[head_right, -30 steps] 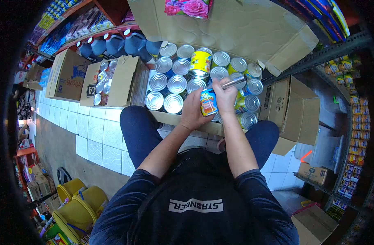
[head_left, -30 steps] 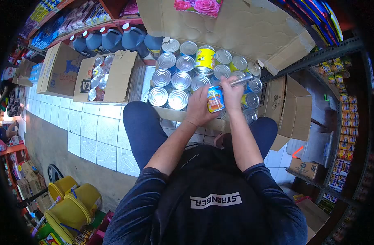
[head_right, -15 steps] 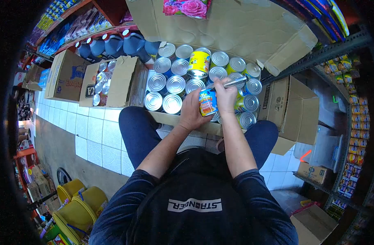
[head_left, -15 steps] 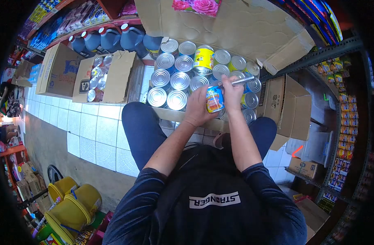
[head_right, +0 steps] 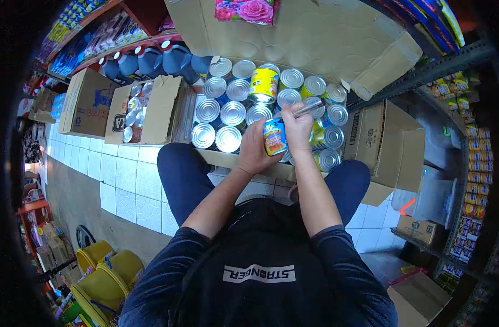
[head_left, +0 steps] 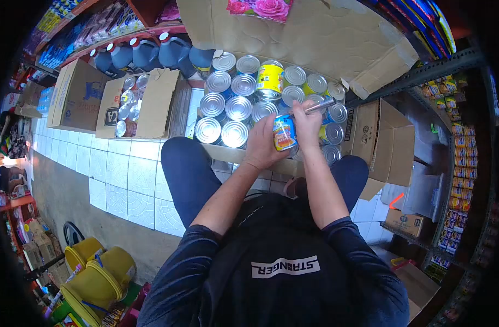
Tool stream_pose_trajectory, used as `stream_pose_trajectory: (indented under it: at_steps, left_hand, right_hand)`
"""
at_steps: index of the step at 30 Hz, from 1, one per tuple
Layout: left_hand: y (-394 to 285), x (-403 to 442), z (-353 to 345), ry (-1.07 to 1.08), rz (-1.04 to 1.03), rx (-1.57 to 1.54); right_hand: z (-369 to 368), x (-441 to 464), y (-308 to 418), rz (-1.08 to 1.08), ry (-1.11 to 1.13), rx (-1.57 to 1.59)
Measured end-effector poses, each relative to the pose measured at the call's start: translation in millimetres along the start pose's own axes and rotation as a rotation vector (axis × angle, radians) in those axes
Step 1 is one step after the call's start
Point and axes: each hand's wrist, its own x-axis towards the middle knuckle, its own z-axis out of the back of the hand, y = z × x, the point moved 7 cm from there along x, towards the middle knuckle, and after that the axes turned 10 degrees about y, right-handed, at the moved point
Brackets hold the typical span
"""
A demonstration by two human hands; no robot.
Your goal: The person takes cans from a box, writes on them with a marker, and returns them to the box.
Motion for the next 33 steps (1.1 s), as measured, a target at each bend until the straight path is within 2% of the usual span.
stream_pose_trajectory:
  at_steps: [20, 23, 26, 29, 33]
  left_hand:
    - [1, 1, 0, 0.026, 0.009, 0.004]
    - [2, 0, -1, 0.018, 0.004, 0.014]
    - [-1, -1, 1, -0.024, -0.024, 0.011]
    - [-4, 1, 3, -0.018, -0.038, -0.037]
    - [-4, 1, 4, 0.039, -0.017, -0.080]
  right_hand:
    - [-1, 0, -7, -0.044, -0.048, 0.122]
    - [-2, -1, -2, 0.011, -0.010, 0.076]
    - [0, -1, -15, -0.185, 0.000, 0.311]
    - [14, -2, -24, -0.287, -0.198, 0.717]
    - [63, -14, -26, -0.296, -0.320, 0.899]
